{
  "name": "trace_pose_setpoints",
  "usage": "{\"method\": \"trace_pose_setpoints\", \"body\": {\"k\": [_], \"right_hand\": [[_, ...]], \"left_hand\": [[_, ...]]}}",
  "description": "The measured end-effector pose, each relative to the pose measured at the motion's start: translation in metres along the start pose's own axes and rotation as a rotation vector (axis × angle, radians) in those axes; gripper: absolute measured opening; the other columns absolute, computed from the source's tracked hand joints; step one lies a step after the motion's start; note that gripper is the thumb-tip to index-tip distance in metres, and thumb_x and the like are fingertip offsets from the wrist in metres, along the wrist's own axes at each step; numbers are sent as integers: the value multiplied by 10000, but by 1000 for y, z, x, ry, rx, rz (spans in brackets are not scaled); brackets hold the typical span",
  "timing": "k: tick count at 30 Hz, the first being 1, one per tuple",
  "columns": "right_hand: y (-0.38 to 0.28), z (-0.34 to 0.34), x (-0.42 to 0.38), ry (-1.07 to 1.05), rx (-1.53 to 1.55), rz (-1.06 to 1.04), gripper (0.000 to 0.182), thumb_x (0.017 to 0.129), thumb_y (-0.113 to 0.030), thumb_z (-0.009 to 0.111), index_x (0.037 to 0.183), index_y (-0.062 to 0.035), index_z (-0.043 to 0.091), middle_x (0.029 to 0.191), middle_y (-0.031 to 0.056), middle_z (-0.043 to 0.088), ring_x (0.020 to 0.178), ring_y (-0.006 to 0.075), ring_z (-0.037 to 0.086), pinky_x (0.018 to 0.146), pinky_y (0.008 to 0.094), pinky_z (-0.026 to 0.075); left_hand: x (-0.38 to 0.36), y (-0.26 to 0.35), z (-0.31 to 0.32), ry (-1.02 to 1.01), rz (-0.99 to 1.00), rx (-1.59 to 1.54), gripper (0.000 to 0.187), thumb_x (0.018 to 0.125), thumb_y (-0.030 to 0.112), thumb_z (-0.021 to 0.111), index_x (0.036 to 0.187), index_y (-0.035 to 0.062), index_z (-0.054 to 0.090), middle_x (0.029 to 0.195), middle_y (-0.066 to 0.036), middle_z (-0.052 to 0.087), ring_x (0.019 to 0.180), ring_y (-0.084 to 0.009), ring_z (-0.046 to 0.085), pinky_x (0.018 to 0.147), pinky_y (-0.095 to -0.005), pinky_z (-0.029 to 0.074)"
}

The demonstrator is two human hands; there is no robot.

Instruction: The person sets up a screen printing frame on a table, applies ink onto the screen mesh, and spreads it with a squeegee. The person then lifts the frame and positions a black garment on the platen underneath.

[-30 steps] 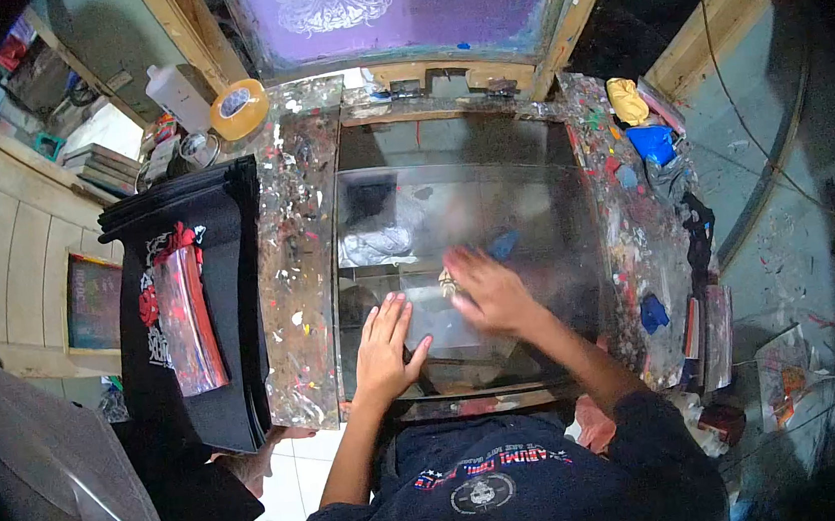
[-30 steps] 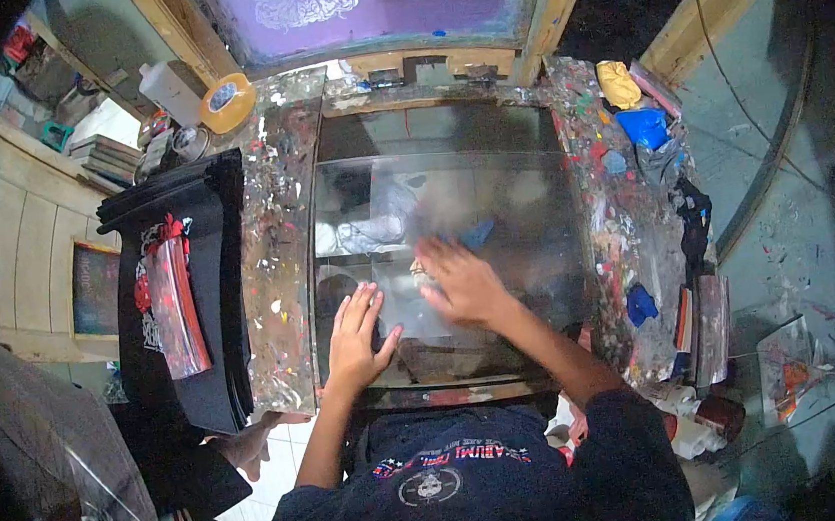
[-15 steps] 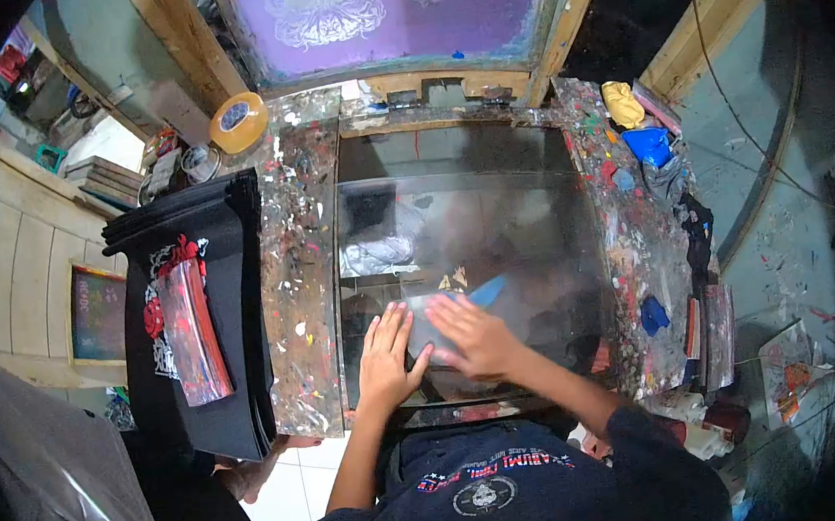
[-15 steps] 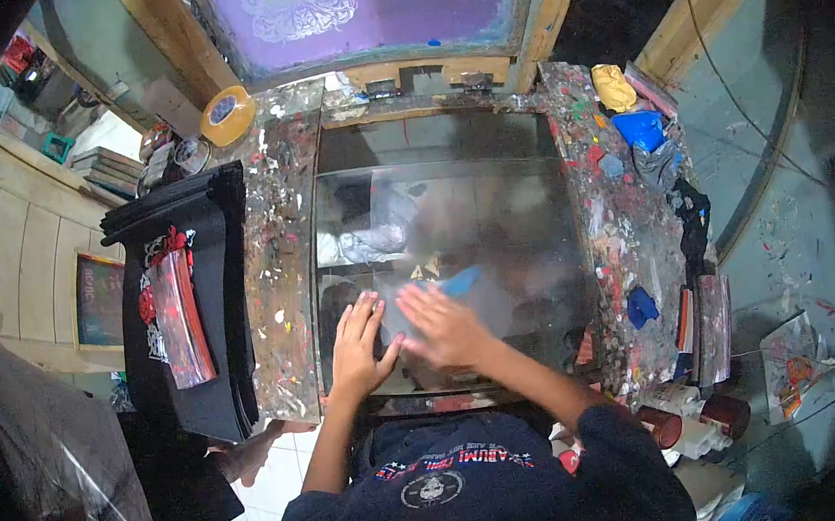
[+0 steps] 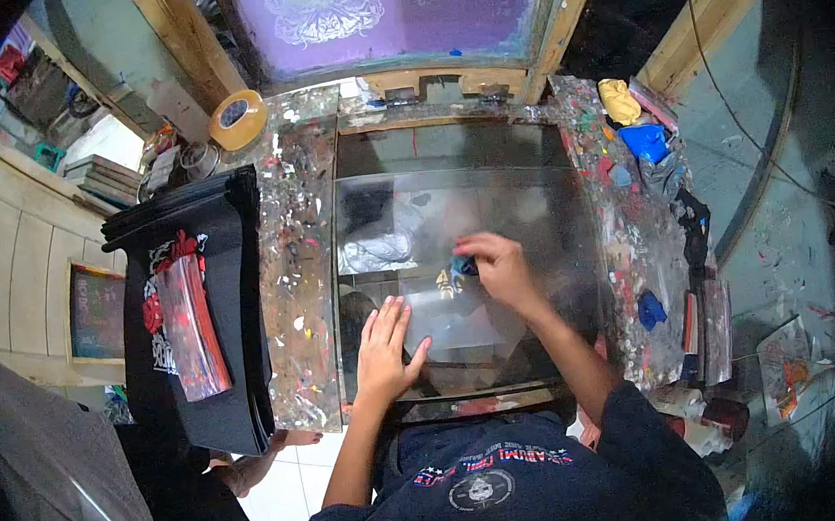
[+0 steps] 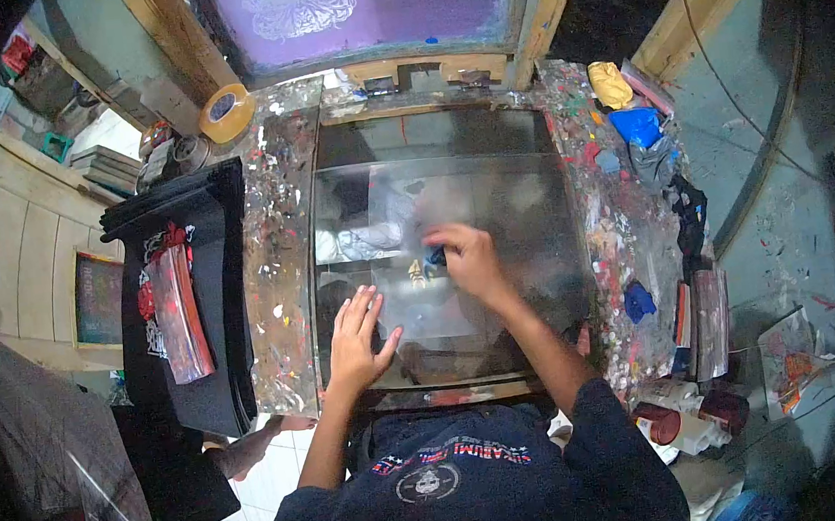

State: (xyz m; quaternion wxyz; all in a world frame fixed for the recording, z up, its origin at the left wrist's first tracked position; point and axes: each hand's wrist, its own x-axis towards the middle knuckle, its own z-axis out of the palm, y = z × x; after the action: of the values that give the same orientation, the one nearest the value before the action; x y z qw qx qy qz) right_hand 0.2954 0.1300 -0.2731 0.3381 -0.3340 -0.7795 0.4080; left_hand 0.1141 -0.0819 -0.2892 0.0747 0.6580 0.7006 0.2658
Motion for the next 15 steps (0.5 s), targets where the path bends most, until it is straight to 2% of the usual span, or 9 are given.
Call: {"method": "trace_pose_setpoints", "body": {"k": [3,4,7,10,13,15], "right_hand": [[2,3,-32,-136,-334,-221,294,868,-26,594,1106,7,763,1205,180,745,1221,331,679,1086,426,514],[-10,8,-39,-132,-410,-261,329,872,-79,635,1170,30,725,1280,189,713,1288,346,631,1159,465,456],[-10,26,-43,-74,-509,-261,324,886,-69,644,1188,27,710,1315,195,691,1277,354,640,1132,460,485],[11,43,-43,-140,-458,-250,295,890,-55,648,1166,24,716,1305,194,695,1277,355,642,1097,436,519],[11,33,-61,-279,-407,-473,299,881,-13,617,1161,22,717,1271,198,712,1255,330,662,1058,407,552],[7,17,-35,-235,-402,-371,326,867,-1,606,1173,12,718,1263,186,721,1242,314,674,1058,402,553]], "left_hand": [[2,0,0,6,-10,-5,637,940,375,715,1440,10,563,1557,-177,505,1499,-321,421,1240,-495,299],[2,0,0,6,-11,-7,638,940,377,715,1440,10,564,1556,-177,505,1500,-321,419,1239,-497,298],[2,0,-1,3,-7,-4,639,939,378,715,1439,9,564,1556,-180,506,1502,-319,416,1239,-499,298],[2,1,-1,-9,-15,-7,638,938,378,717,1436,9,567,1556,-181,506,1503,-319,414,1238,-500,300],[0,1,-2,-17,-28,-11,639,936,378,721,1435,8,569,1556,-181,506,1503,-320,414,1235,-502,305],[0,0,-2,-16,-24,-8,642,935,379,723,1436,8,569,1556,-180,506,1502,-321,415,1234,-503,308]]}}
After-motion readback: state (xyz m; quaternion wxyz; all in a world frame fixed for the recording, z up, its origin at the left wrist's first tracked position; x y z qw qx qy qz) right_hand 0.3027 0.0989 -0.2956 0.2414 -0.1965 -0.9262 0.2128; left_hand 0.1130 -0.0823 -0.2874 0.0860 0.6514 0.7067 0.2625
